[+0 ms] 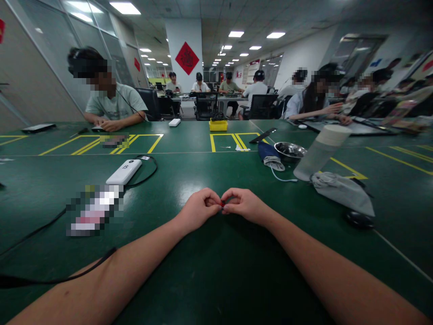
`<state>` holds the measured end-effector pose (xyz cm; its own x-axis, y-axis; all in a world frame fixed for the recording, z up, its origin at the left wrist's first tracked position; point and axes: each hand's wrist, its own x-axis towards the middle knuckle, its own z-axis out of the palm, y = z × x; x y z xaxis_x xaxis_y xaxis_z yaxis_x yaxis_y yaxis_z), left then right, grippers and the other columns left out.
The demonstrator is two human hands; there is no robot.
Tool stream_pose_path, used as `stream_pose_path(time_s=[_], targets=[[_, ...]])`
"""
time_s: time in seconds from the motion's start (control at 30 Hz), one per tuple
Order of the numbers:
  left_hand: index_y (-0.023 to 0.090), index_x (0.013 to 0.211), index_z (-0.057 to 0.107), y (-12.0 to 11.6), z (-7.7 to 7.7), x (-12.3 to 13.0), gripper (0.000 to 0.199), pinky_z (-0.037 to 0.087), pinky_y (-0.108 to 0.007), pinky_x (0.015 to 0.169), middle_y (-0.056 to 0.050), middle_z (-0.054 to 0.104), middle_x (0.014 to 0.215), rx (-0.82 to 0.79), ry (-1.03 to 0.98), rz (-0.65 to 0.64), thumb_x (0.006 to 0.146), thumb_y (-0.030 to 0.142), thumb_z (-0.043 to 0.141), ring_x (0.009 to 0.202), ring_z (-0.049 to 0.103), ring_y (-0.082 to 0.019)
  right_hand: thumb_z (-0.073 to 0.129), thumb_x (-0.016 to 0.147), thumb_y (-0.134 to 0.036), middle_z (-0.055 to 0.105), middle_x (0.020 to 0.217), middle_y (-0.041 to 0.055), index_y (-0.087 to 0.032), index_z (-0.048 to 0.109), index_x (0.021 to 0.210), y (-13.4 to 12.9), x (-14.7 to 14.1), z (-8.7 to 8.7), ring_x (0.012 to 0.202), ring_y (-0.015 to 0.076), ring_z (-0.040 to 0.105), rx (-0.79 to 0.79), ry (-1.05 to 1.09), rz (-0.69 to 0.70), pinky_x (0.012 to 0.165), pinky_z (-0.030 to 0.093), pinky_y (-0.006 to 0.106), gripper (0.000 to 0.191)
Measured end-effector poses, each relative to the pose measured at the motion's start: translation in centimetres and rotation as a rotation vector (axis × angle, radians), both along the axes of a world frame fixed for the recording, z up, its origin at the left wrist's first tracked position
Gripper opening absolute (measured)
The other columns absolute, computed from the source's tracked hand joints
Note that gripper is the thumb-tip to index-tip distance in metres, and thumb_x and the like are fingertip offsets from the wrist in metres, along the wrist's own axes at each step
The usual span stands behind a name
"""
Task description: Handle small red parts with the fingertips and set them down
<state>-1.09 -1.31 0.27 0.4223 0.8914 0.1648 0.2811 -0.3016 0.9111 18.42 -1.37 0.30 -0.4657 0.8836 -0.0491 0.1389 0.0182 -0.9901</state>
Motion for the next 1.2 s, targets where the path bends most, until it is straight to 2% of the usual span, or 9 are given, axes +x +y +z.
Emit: stream_pose_path(time_s=[0.13,0.33,0.53,0.67,0.9,1.03,1.2], targets=[[0.016,0.079,0.061,0.1,-0.2,0.03,0.007,0.042,-0.02,0.054,0.001,0.063,0.067,-0.009,0.012,-0.01,0.072,0.017,0.063,0.059,0.058,-0.011,0.073,0.067,-0.022,0.069,0.076,0.005,-0.012,0.059,0.094,0.05,-0.05,-0.02,0.074,0.0173,0.068,-0.007,0.032,0.003,0.073,0.053,0.032,0.032],[0.015,0.083,0.06,0.04,-0.14,0.09,0.009,0.047,-0.023,0.061,-0.003,0.068,0.074,-0.073,-0.041,-0.034,0.074,0.016,0.06,0.068,0.064,-0.014,0.07,0.07,-0.021,0.069,0.081,0.007,-0.011,0.059,0.096,-0.05,-0.18,0.19,0.078,0.018,0.068,-0.024,0.063,-0.002,0.08,0.053,0.036,0.03],[0.014,0.084,0.06,-0.11,0.34,0.13,0.011,0.044,-0.021,0.057,-0.001,0.066,0.071,-0.056,-0.016,0.0,0.073,0.012,0.058,0.063,0.061,-0.012,0.071,0.069,-0.022,0.067,0.082,0.0059,-0.012,0.058,0.096,-0.15,-0.12,0.43,0.072,0.0172,0.067,-0.003,0.027,-0.012,0.071,0.055,0.034,0.032],[0.014,0.084,0.062,0.04,-0.01,-0.04,0.011,0.042,-0.021,0.056,-0.001,0.065,0.071,-0.02,-0.001,0.006,0.075,0.013,0.055,0.06,0.058,-0.011,0.07,0.071,-0.025,0.062,0.08,0.0028,-0.013,0.058,0.094,-0.22,-0.17,0.71,0.064,0.015,0.066,0.021,-0.006,-0.051,0.064,0.055,0.03,0.029],[0.015,0.085,0.062,0.2,-0.51,-0.14,0.01,0.045,-0.023,0.061,-0.003,0.068,0.078,-0.035,-0.03,-0.012,0.076,0.016,0.058,0.069,0.063,-0.014,0.07,0.071,-0.023,0.065,0.078,0.0036,-0.012,0.058,0.093,-0.14,-0.22,0.5,0.073,0.0172,0.068,0.022,-0.011,-0.054,0.072,0.054,0.032,0.027],[0.015,0.085,0.061,0.05,-0.29,0.03,0.01,0.043,-0.021,0.058,-0.001,0.067,0.073,-0.08,-0.04,-0.031,0.076,0.017,0.06,0.064,0.061,-0.012,0.069,0.071,-0.022,0.067,0.075,0.0038,-0.012,0.059,0.095,-0.15,-0.14,0.44,0.07,0.0168,0.067,0.04,-0.029,-0.041,0.07,0.054,0.031,0.028],[0.016,0.081,0.061,0.12,-0.44,0.06,0.007,0.04,-0.02,0.055,0.002,0.062,0.067,-0.002,0.031,0.01,0.075,0.019,0.063,0.06,0.056,-0.011,0.068,0.071,-0.022,0.066,0.07,0.0028,-0.012,0.058,0.094,-0.25,-0.22,0.74,0.064,0.0156,0.066,0.019,-0.056,-0.043,0.063,0.053,0.029,0.027]])
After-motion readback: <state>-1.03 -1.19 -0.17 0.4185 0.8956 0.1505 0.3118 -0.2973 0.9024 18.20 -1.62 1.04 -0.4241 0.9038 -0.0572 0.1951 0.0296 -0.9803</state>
